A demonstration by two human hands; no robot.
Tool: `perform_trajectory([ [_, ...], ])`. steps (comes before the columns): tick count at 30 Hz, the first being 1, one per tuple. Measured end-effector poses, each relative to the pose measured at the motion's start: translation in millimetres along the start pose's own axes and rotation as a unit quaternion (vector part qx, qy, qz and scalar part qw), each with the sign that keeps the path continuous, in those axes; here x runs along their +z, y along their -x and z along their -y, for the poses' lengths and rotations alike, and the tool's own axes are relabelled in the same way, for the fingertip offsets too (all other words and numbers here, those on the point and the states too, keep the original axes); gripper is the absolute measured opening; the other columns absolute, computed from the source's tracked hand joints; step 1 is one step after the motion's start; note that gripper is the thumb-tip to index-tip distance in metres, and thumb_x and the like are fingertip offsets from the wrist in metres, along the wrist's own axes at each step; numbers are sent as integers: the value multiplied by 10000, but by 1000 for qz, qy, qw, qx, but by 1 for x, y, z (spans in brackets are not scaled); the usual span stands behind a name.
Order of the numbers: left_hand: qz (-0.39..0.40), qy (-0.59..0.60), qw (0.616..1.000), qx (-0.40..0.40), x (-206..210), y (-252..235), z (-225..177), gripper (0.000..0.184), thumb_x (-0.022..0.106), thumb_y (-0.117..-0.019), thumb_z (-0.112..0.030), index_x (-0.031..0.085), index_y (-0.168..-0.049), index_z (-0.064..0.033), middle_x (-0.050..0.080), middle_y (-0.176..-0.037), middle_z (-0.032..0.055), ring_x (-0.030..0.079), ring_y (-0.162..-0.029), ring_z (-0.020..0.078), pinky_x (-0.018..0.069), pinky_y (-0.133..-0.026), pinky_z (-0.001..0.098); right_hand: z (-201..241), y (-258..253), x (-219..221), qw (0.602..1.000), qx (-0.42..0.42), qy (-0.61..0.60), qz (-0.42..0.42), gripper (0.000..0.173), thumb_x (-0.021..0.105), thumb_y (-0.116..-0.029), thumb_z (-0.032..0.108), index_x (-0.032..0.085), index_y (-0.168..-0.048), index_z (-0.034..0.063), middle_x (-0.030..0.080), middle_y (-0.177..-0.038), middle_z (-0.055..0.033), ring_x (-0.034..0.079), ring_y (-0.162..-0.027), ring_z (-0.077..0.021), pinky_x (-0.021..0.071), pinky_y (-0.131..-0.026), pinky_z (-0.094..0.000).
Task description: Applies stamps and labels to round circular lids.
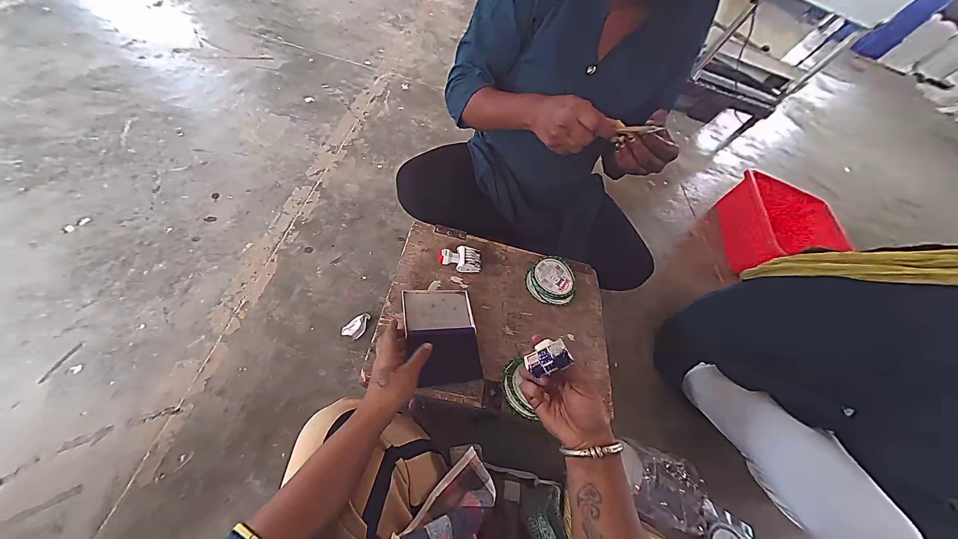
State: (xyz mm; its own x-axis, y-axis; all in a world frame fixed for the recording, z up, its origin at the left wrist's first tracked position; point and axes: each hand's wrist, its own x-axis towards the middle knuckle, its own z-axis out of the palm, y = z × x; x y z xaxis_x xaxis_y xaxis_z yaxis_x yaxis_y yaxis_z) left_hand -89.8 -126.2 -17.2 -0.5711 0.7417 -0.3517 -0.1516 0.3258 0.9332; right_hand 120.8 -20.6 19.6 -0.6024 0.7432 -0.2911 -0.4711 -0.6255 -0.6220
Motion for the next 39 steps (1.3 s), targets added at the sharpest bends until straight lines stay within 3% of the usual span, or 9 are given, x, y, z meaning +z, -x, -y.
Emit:
perform_trajectory([
  [6,55,-281,958,7,-7,13,-3,1140,897,-757,-141,162,-1609,40,306,-1568,336,386,-1423,462,358,-1163,491,-16,-10,26,948,-79,278,-132,279,281,-1110,100,528,-980,96,528,-628,99,455,-476,42,397,-468,-106],
  [7,55,-290,955,-2,-5,12,-3,1140,901,-753,-138,169,-1609,35,307,-1564,330,398,-1414,453,371,-1156,477,-20,-13,27,902,-107,395,-135,124,383,-1076,92,495,-1027,71,470,-671,100,419,-507,43,377,-497,-113],
  [10,51,-288,956,-22,-2,8,-4,1132,894,-768,-138,160,-1617,11,322,-1556,309,443,-1388,413,413,-1132,436,-26,-20,30,717,-169,668,-107,327,542,-1016,205,528,-1182,-76,568,-843,-77,544,-708,-111,470,-669,-303],
  [13,46,-287,957,-4,-1,10,-4,1075,862,-804,-140,172,-1612,26,336,-1553,310,453,-1385,412,412,-1135,427,-19,-38,36,619,-185,750,-142,356,559,-1030,204,554,-1244,-81,669,-914,-223,671,-817,-354,519,-743,-547],
  [23,-29,-281,952,118,-9,-7,3,833,805,-862,-379,452,-1513,1,458,-1480,313,438,-1353,505,387,-1098,579,-30,-37,38,481,39,866,-131,490,659,-998,306,570,-1376,8,640,-1270,-261,649,-1142,-437,522,-899,-591],
  [27,-61,-258,953,149,-8,-8,11,737,794,-860,-347,529,-1449,9,501,-1433,317,465,-1311,528,409,-1042,631,-1,-60,72,480,-58,868,-111,327,611,-1026,240,678,-1260,22,625,-1278,-260,618,-1179,-437,506,-940,-582],
  [30,-47,-266,952,145,-7,-9,13,781,821,-832,-371,525,-1462,-18,495,-1464,281,454,-1330,508,402,-1028,643,-10,-132,90,467,-146,872,-18,372,628,-987,69,627,-1357,27,666,-1288,-211,593,-1247,-423,477,-1013,-587],
  [35,-48,-274,951,139,-6,-12,15,859,840,-797,-424,508,-1472,-9,478,-1489,277,451,-1340,504,397,-1032,636,-39,-219,103,315,-78,942,84,408,527,-1017,18,562,-1423,-6,649,-1293,-257,525,-1305,-464,412,-1045,-592],
  [39,-54,-219,965,134,-11,-12,18,775,780,-861,-421,524,-1449,12,490,-1455,306,461,-1326,510,389,-1061,638,-16,-196,109,393,-135,909,30,330,568,-1013,51,594,-1318,-72,645,-1247,-303,575,-1233,-500,473,-966,-634],
])
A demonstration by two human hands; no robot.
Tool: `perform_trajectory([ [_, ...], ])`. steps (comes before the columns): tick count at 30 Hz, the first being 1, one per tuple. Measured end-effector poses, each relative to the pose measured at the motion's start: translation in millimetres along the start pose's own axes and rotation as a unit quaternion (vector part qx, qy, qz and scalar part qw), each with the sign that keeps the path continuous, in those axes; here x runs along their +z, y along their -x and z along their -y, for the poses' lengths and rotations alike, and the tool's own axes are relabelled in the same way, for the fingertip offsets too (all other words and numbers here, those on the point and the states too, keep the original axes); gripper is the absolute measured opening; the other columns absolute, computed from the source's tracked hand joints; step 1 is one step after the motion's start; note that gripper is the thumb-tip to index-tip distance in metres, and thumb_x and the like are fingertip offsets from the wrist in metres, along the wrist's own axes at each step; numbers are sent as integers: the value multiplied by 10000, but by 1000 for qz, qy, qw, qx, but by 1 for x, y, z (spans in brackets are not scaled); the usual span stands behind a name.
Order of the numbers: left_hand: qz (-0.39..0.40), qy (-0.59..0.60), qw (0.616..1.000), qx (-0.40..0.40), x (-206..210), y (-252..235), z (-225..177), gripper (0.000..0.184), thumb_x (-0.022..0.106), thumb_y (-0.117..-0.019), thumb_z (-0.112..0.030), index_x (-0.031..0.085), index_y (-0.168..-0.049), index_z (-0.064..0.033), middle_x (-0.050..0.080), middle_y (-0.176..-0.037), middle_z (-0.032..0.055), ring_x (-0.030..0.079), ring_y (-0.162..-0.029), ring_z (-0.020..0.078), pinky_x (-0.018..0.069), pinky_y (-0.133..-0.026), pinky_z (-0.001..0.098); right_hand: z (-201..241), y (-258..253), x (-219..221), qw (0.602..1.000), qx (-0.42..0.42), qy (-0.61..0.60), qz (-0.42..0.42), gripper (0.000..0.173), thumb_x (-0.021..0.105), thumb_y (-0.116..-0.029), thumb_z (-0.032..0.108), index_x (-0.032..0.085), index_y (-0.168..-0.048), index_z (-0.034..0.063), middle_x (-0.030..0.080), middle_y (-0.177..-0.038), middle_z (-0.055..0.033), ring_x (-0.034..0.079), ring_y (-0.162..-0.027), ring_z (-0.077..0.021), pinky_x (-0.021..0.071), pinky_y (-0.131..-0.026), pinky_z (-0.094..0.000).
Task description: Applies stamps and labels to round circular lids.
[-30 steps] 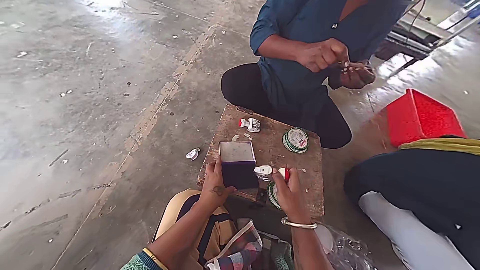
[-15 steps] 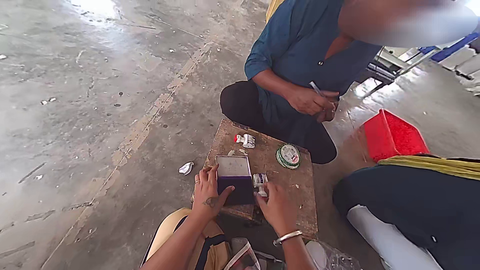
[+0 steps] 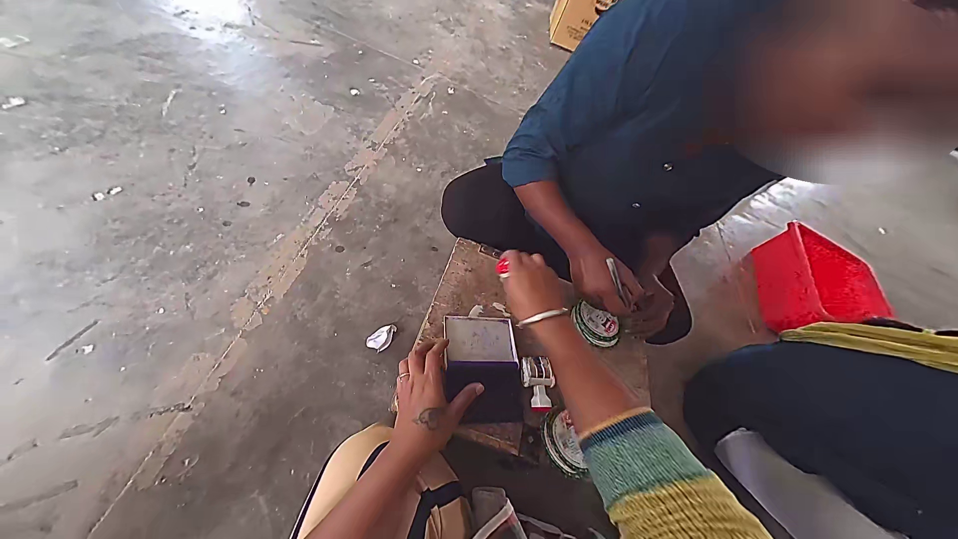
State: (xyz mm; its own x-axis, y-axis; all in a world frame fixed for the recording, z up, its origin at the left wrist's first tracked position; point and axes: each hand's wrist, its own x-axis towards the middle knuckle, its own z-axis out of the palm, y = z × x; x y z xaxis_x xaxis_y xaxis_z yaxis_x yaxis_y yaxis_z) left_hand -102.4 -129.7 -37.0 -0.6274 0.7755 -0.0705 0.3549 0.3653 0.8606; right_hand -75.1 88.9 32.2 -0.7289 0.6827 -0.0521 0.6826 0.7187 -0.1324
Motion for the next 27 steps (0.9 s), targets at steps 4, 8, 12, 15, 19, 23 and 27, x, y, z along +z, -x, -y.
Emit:
perform_trajectory([
  [4,-8,82,996,-32,-6,-5,-2,569,651,-979,-273,514,-1441,30,500,-1416,323,494,-1292,481,412,-1060,591,-16,74,-30,982,49,-133,-123,442,721,-957,162,548,-1289,-74,654,-1131,-303,670,-1001,-469,516,-844,-646],
  [8,55,35,997,-49,-11,0,-6,525,629,-1001,-165,476,-1466,28,478,-1425,322,592,-1198,419,502,-998,501,-2,141,-8,978,51,-181,-91,365,627,-1004,182,598,-1264,-73,664,-1120,-279,682,-961,-407,542,-828,-572],
  [12,78,24,995,-54,-12,7,-8,475,575,-1028,-121,470,-1471,13,437,-1488,307,547,-1292,414,481,-1046,488,30,166,26,978,52,-148,-136,240,622,-993,124,655,-1102,-88,656,-1056,-275,706,-838,-381,580,-692,-469],
  [15,75,30,995,-59,-14,9,-8,454,546,-1035,-108,476,-1468,11,444,-1475,308,540,-1295,408,478,-1048,482,47,167,37,982,53,-125,-134,195,619,-982,94,664,-1057,-80,660,-1050,-269,713,-851,-378,591,-700,-459],
  [19,70,29,996,-56,-12,7,-6,446,542,-1038,-119,482,-1460,11,444,-1468,320,543,-1282,428,476,-1041,508,58,168,50,988,55,-54,-134,210,606,-991,117,683,-1069,-62,672,-1043,-254,709,-937,-398,589,-711,-447],
  [23,63,17,997,-47,-10,8,-3,460,556,-1030,-114,478,-1464,18,432,-1465,347,546,-1261,467,479,-1019,545,56,183,35,994,53,36,-92,278,629,-980,208,715,-1102,-25,677,-1031,-234,695,-972,-397,570,-698,-441],
  [27,14,53,998,-29,-6,8,-1,475,599,-1013,-153,491,-1435,33,476,-1402,323,653,-1024,351,546,-864,464,51,178,-1,988,90,-22,128,340,461,-1079,251,619,-1319,68,668,-1157,-218,693,-1023,-382,554,-788,-490],
])
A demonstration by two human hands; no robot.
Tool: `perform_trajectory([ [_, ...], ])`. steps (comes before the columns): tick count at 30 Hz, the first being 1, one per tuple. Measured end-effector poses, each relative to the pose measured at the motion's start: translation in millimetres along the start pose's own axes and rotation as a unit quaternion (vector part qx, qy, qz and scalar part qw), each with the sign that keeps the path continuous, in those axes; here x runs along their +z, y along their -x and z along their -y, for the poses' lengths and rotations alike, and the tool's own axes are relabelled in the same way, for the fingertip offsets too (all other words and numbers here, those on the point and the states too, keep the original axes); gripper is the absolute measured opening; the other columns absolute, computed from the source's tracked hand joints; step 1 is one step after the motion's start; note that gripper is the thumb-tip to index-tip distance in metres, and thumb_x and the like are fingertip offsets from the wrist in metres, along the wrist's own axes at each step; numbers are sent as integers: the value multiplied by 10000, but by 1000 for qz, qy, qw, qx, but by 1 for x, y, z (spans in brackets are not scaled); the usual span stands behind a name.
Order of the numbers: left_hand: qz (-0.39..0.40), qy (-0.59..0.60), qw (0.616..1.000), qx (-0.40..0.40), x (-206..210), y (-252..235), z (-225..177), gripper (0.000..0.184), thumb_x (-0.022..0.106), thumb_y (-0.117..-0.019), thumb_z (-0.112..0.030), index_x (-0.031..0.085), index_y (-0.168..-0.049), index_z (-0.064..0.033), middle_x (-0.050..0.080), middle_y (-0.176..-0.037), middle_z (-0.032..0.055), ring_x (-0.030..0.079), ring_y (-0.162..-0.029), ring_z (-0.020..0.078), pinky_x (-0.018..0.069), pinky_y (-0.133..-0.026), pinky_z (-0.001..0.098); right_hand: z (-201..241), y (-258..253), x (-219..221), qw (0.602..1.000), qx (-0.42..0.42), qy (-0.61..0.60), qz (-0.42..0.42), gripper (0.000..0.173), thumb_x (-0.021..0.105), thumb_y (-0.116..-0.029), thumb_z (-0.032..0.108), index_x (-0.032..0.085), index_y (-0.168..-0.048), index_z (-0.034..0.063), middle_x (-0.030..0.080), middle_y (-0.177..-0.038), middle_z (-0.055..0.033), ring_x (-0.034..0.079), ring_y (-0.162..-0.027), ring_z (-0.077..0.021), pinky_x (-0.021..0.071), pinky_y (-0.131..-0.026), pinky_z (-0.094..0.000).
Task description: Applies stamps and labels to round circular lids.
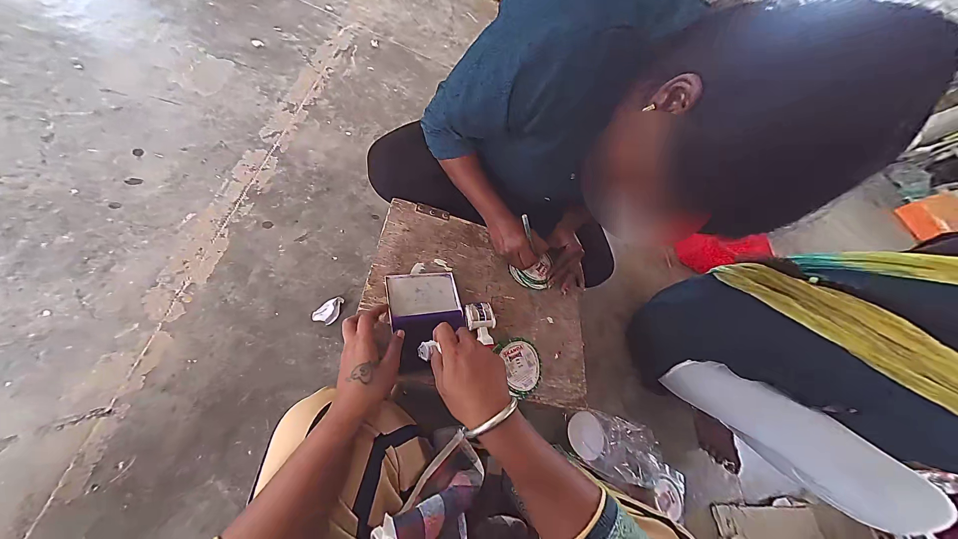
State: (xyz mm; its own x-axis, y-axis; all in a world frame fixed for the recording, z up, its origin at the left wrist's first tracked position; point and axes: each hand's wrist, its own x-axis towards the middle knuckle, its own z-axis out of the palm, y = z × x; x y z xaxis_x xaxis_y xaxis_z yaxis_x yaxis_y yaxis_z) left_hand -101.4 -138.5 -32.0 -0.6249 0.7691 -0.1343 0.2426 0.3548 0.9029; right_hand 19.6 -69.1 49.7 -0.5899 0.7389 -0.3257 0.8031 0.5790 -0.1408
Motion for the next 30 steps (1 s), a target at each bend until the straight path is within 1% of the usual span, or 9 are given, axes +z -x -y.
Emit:
perform_trajectory([
  [3,-57,54,992,97,7,3,-10,477,630,-971,-166,506,-1384,39,555,-1293,239,645,-882,206,548,-721,345,-38,8,-27,990,-12,-136,-39,294,556,-1037,223,681,-1204,15,707,-1055,-214,700,-973,-377,546,-837,-563],
  [4,-47,59,987,142,12,7,-17,477,655,-955,-157,526,-1362,55,601,-1261,251,659,-899,236,557,-742,386,-59,17,-35,980,-18,-177,-89,276,581,-1022,218,686,-1149,-4,706,-964,-197,696,-884,-348,547,-782,-553],
  [7,157,15,964,216,36,20,-52,495,692,-951,-154,556,-1396,14,695,-1195,197,683,-1076,322,551,-949,503,-127,39,-37,953,-2,-221,-208,265,564,-993,229,651,-1085,-3,622,-790,-80,579,-678,-161,491,-639,-390],
  [8,249,-14,944,216,48,21,-68,576,701,-949,-135,502,-1475,-15,683,-1266,192,641,-1186,357,493,-1037,526,-144,42,-33,953,12,-215,-212,263,536,-988,223,627,-1085,-4,591,-784,-53,541,-669,-123,463,-634,-345],
  [10,364,-104,901,213,80,18,-89,733,688,-968,-142,320,-1592,-35,601,-1416,205,541,-1329,398,389,-1131,525,-165,48,-21,957,33,-207,-203,273,524,-980,182,624,-1089,-47,605,-791,-96,557,-674,-169,463,-636,-384],
  [12,398,-197,877,184,107,11,-100,831,680,-978,-145,181,-1637,-59,567,-1432,226,482,-1371,424,376,-1131,527,-176,50,-9,956,42,-207,-205,262,522,-964,179,626,-1070,-37,596,-770,-80,550,-654,-154,459,-613,-365],
  [17,414,-259,856,171,127,5,-92,944,721,-914,-14,135,-1650,-85,543,-1466,232,455,-1399,451,378,-1131,545,-196,48,5,944,51,-266,-185,233,516,-970,184,609,-1064,-8,545,-751,11,494,-631,-38,425,-599,-242],
  [25,462,-211,841,184,124,-14,-85,1097,784,-862,3,42,-1660,-126,535,-1500,167,493,-1369,417,421,-1093,532,-184,33,24,968,-67,-134,-202,232,589,-956,186,695,-1004,-15,689,-813,-152,681,-691,-293,541,-600,-455],
  [30,443,-166,859,195,124,-15,-75,1139,811,-842,-32,9,-1649,-77,575,-1458,171,531,-1341,391,415,-1102,518,-169,31,22,966,-74,-65,-240,213,611,-931,187,690,-955,-10,670,-748,-147,680,-624,-308,530,-518,-438],
])
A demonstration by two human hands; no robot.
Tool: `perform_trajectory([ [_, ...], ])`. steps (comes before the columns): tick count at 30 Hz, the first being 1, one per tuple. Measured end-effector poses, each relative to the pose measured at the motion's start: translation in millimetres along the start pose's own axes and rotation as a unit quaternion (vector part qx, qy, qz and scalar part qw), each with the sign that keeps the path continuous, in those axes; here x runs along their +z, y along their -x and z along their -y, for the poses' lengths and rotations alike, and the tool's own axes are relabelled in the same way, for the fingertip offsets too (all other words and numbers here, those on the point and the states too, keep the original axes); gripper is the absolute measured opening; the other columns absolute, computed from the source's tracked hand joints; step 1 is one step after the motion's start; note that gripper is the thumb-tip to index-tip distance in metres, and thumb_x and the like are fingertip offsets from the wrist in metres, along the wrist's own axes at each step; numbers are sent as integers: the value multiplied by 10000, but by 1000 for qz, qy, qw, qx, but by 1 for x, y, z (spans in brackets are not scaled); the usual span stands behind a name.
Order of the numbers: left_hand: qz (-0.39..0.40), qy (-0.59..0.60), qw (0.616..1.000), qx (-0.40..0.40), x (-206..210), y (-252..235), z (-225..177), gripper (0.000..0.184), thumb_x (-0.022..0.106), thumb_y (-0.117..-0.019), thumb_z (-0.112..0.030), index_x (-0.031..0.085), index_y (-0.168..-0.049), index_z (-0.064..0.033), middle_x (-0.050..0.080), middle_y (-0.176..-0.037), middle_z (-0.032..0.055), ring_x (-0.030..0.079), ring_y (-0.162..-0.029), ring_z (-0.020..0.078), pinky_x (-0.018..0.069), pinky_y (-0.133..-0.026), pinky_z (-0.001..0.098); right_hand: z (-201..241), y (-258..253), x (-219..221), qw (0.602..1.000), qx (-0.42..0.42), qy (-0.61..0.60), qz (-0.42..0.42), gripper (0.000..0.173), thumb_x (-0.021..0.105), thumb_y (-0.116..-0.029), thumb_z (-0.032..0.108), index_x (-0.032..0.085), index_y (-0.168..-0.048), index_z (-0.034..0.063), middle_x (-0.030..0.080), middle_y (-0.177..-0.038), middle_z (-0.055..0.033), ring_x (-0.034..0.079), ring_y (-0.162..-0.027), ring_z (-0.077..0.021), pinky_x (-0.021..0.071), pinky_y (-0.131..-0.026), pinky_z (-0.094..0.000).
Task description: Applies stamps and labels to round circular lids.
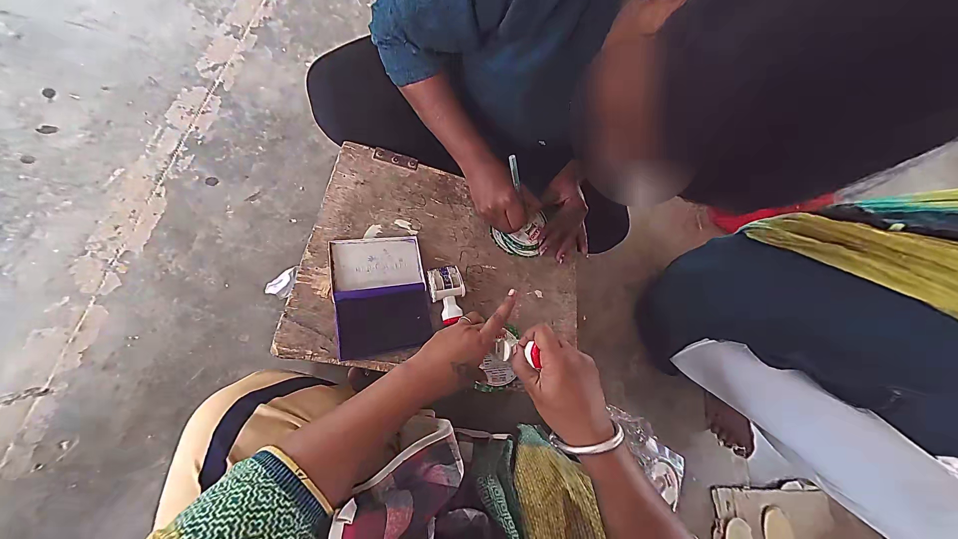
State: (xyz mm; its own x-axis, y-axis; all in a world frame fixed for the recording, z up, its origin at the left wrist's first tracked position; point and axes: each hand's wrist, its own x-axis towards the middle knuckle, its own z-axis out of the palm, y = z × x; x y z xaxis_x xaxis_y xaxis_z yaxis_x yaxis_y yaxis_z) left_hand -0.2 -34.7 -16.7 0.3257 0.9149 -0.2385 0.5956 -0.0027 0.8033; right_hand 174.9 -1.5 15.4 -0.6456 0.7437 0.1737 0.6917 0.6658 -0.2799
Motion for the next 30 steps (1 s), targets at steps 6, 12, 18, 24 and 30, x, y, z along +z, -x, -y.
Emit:
perform_trajectory([
  [6,-18,-4,1000,16,3,1,4,1146,810,-850,-50,-19,-1640,-46,589,-1416,209,542,-1325,400,411,-1114,511,13,5,20,1000,21,11,12,147,676,-878,85,686,-955,-39,688,-803,-201,705,-670,-369,558,-545,-487],
  [12,-34,11,999,15,6,4,6,1134,804,-856,-51,-10,-1646,-71,577,-1439,210,532,-1337,413,420,-1098,541,-5,9,-16,991,94,-58,-75,224,624,-958,150,644,-1013,-66,686,-817,-163,676,-688,-242,557,-622,-415],
  [18,-44,-21,998,39,8,9,7,1112,793,-879,-99,-19,-1636,-30,566,-1434,243,557,-1297,434,438,-1075,541,-35,10,-33,886,303,-345,-65,56,468,-1007,126,511,-999,92,437,-686,101,392,-499,49,344,-470,-114],
  [24,-80,-20,994,74,17,11,15,1072,900,-763,-210,241,-1574,26,599,-1401,220,574,-1285,407,469,-1042,527,-29,9,-34,837,351,-417,-41,131,376,-1070,103,489,-1003,107,483,-671,94,383,-464,50,313,-428,-100],
  [30,-41,-3,996,74,8,9,11,468,833,-850,-179,667,-1249,0,654,-1303,211,552,-1304,402,425,-1089,540,-22,0,-35,893,249,-372,-51,97,420,-1030,159,503,-1022,108,462,-710,119,407,-517,68,345,-477,-96],
])
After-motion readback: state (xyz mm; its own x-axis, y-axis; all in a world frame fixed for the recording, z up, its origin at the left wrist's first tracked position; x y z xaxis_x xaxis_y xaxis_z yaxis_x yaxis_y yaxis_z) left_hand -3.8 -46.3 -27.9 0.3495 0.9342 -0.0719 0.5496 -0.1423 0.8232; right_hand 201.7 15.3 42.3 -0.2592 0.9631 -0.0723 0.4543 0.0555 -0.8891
